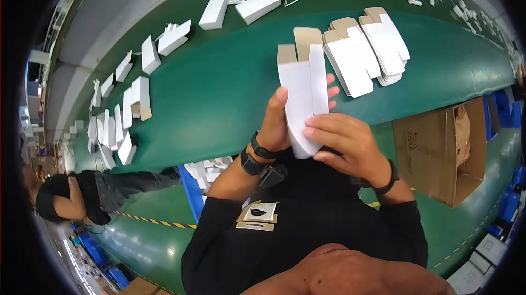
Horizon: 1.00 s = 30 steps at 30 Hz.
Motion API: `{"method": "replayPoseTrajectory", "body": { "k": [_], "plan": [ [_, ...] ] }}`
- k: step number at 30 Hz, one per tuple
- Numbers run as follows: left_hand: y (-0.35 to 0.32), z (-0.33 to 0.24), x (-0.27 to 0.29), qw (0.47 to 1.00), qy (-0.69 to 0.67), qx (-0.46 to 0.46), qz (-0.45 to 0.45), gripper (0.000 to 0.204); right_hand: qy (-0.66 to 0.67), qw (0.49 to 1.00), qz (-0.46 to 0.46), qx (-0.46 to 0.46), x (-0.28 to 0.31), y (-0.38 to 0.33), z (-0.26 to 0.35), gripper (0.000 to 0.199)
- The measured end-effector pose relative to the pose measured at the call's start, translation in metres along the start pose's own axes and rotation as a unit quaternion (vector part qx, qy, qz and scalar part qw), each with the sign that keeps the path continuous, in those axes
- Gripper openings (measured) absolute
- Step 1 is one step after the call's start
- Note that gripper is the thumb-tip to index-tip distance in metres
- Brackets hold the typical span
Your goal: The person is folding cardboard sheets into packaging boxes at an assembly line.
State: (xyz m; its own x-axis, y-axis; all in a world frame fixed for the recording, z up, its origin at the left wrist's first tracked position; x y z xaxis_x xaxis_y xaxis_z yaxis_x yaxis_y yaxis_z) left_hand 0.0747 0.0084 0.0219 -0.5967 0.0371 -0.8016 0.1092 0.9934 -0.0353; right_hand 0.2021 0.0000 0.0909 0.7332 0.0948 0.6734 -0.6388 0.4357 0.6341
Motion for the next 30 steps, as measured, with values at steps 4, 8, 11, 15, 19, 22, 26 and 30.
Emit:
{"method": "replayPoseTrajectory", "body": {
  "k": [4, 8, 11, 15, 19, 22, 26, 30],
  "plan": [
    [-0.001, 0.009, -0.019, 0.993, 0.01, 0.044, 0.107, 0.096, 0.128, 0.964, -0.053, -0.227, 0.04, 0.008, -0.061, 0.033],
    [-0.001, 0.026, -0.025, 0.982, 0.109, 0.06, 0.139, 0.095, 0.166, 0.927, 0.123, -0.314, 0.048, 0.024, -0.088, 0.035],
    [0.009, 0.014, -0.021, 0.992, 0.128, -0.013, 0.015, 0.1, 0.138, 0.905, 0.302, -0.265, 0.035, 0.012, -0.088, 0.04],
    [0.009, 0.005, -0.02, 0.987, 0.138, -0.072, 0.036, 0.079, 0.25, 0.913, 0.036, -0.32, 0.036, -0.002, -0.086, 0.057],
    [0.013, 0.015, -0.01, 0.984, 0.151, 0.017, 0.098, 0.066, 0.346, 0.88, -0.076, -0.318, 0.017, -0.024, -0.084, 0.046],
    [0.017, 0.028, -0.019, 0.981, 0.163, 0.023, 0.098, 0.057, 0.31, 0.907, -0.068, -0.278, 0.012, -0.027, -0.09, 0.034],
    [0.017, 0.027, -0.022, 0.989, 0.138, -0.043, 0.02, 0.067, 0.205, 0.951, -0.094, -0.21, 0.018, -0.026, -0.087, 0.023],
    [0.02, 0.028, -0.016, 0.986, 0.151, -0.01, 0.071, 0.073, 0.251, 0.936, -0.134, -0.206, 0.029, -0.022, -0.093, 0.018]
  ]
}}
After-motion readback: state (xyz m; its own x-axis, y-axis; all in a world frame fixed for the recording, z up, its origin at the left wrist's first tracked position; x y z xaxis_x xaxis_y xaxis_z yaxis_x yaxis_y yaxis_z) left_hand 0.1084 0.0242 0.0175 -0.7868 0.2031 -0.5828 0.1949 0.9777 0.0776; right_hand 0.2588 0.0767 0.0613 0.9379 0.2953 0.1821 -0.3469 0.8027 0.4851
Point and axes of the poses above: each hand's wrist, its own y-axis towards the middle knuckle, its own x-axis out of the back of the hand, z = x × y, the point moved 7 cm from there along y, towards the middle knuckle, and after that the axes turned 12 degrees about -y, right-handed, at the moved point
